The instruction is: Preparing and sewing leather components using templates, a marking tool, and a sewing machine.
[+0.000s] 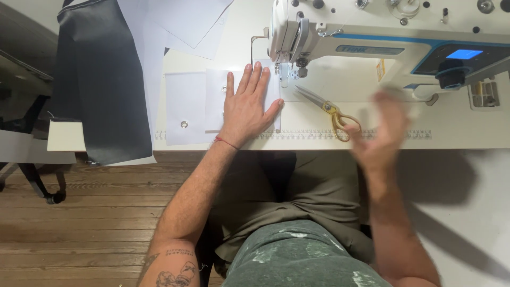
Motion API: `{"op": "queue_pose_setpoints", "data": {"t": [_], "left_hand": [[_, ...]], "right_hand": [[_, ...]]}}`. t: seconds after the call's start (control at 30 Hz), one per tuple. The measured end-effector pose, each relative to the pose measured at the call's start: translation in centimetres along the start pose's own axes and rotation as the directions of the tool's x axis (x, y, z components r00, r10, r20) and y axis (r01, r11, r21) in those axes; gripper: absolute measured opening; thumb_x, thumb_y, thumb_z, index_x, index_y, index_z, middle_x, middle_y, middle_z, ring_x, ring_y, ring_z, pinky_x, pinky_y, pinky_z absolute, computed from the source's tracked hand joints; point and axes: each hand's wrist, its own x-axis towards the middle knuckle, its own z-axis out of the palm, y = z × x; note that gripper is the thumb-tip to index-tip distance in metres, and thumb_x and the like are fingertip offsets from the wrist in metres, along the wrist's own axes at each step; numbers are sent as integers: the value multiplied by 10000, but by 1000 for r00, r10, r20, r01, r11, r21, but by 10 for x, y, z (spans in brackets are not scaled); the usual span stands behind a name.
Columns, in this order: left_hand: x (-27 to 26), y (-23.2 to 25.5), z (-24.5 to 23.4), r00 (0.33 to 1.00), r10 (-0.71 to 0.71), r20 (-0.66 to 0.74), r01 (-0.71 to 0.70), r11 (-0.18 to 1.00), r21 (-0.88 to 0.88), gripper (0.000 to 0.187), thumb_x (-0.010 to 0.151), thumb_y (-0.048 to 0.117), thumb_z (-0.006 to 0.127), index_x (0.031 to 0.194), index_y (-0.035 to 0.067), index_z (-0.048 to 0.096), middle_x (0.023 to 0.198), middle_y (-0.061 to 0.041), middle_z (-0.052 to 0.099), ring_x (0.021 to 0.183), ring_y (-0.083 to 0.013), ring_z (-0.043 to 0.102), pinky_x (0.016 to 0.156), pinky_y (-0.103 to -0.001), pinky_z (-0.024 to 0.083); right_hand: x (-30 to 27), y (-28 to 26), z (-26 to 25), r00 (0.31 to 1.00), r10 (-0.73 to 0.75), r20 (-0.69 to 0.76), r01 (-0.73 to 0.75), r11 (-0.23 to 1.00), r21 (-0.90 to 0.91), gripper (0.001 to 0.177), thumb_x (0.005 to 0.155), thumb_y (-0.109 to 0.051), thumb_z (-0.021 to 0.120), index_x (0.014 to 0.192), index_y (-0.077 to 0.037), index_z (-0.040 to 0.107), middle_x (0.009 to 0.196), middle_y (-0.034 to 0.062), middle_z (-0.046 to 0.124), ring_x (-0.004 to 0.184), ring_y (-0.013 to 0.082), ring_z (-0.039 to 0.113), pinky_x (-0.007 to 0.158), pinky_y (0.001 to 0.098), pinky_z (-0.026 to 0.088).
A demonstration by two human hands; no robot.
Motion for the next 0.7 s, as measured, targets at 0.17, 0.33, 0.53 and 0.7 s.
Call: {"op": "queue_pose_setpoints", "data": {"t": [0.17,0.33,0.53,0.7], "left_hand": [[1,-8,19,984,81,-159,-69,995,79,782,1024,608,387,1620,107,316,1696,-116,277,1582,-266,185,1259,-593,26],[2,-8,16,986,79,-145,-66,994,92,785,1030,611,371,1625,105,300,1699,-117,268,1583,-267,183,1259,-593,26],[2,-3,8,996,60,-69,-55,995,77,796,1038,618,314,1637,99,239,1711,-122,213,1592,-261,119,1256,-581,-32],[7,-5,7,997,53,-59,-49,996,74,794,1040,626,287,1642,112,228,1718,-109,183,1594,-255,101,1257,-579,-35]], "right_hand": [[18,25,-35,997,-65,-41,54,975,-217,706,1089,-461,507,1337,193,606,1358,359,594,1272,514,529,1095,560,383],[9,43,-27,997,-55,-49,44,979,-201,655,1072,-424,577,1331,177,607,1357,332,599,1263,510,537,1083,570,384],[5,45,-27,997,-52,-56,38,975,-219,656,1090,-445,564,1315,164,648,1324,301,629,1246,481,563,1065,552,398],[5,45,-26,996,-62,-62,48,975,-218,587,1121,-383,568,1305,169,650,1319,304,644,1238,479,578,1057,560,419]]}}
